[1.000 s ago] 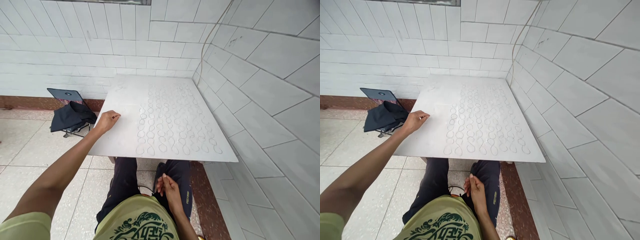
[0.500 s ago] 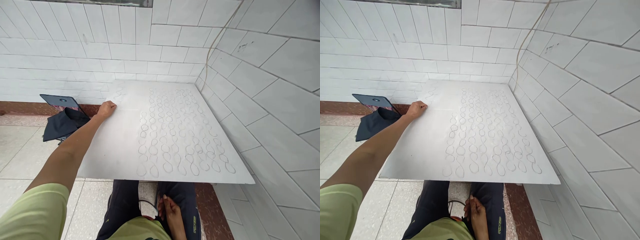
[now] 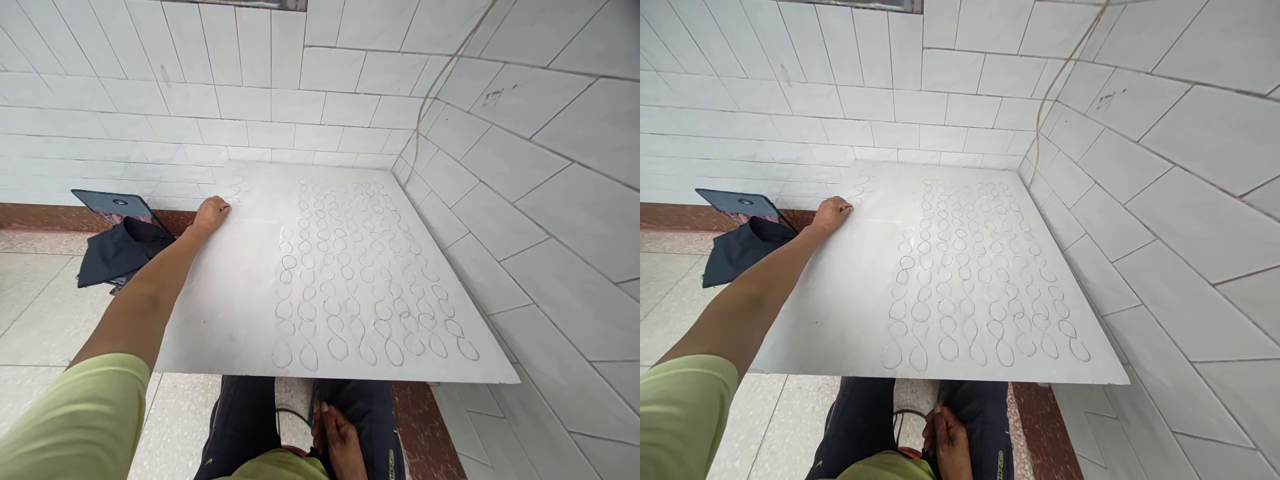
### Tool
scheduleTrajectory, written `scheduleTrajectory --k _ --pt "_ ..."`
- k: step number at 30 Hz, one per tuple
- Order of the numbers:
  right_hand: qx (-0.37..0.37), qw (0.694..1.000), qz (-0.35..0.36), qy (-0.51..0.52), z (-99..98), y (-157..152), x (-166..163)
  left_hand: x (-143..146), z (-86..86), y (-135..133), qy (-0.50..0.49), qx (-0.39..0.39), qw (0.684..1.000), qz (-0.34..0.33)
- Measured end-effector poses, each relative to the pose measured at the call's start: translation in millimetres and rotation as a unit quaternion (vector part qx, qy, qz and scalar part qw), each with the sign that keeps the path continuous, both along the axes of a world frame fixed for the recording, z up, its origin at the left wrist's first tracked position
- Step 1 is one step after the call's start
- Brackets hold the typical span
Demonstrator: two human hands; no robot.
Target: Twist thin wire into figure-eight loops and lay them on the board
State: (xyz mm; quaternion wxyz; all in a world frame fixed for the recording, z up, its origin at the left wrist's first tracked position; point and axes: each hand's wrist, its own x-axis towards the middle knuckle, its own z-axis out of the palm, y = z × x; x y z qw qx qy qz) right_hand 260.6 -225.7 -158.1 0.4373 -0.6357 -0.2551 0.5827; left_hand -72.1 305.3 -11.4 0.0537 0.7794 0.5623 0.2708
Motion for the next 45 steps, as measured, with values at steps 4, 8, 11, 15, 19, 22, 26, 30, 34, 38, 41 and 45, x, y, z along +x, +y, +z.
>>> scheduleTrajectory --k 4,8,11,15,19,22,26,30,34,38,41,45 --pt "0.009 1.0 0.005 -0.006 1.9 -0.9 0.1 -1.3 -4.3 -11.1 -0.024 0.037 0.998 0.05" --pt "0.019 1.0 0.014 -0.019 -0.4 -2.9 0.7 2.3 -11.7 -44.6 -0.04 0.079 0.994 0.071" --pt "0.034 0.998 0.031 -0.038 -3.9 -3.3 0.1 15.2 -18.7 -83.9 -0.041 0.095 0.994 0.039" --pt "0.047 0.997 0.054 -0.043 -8.2 -2.3 -2.5 47.9 -21.0 -141.3 -0.035 0.094 0.993 -0.056" --pt "0.051 0.994 0.073 -0.059 -8.9 -1.9 -4.8 87.6 -9.1 -173.7 0.024 0.061 0.981 -0.183" --pt "0.056 0.992 0.085 -0.071 -7.2 -3.1 -5.2 109.2 0.0 -173.2 0.123 0.013 0.962 -0.243" --pt "0.06 0.991 0.091 -0.077 -7.3 -6.2 -3.9 114.5 3.7 -166.0 0.202 -0.048 0.954 -0.216" --pt "0.065 0.99 0.1 -0.082 -10.9 -9.4 -2.2 96.4 3.1 -182.4 0.217 -0.038 0.959 -0.177" --pt "0.075 0.984 0.123 -0.106 -10.9 -12.2 -1.5 68.7 0.9 -227.2 0.218 -0.04 0.965 -0.137" --pt "0.086 0.975 0.154 -0.138 -8.6 -14.3 -2.1 46.5 -3.2 -291.3 0.211 -0.028 0.972 -0.1" --pt "0.092 0.97 0.166 -0.151 -8.6 -15.7 -3.3 40.9 -7.8 -344.3 0.187 -0.009 0.979 -0.086" --pt "0.092 0.969 0.174 -0.149 -5.8 -17.8 -6.9 47.7 -16.9 -407.7 0.139 0.01 0.986 -0.089"
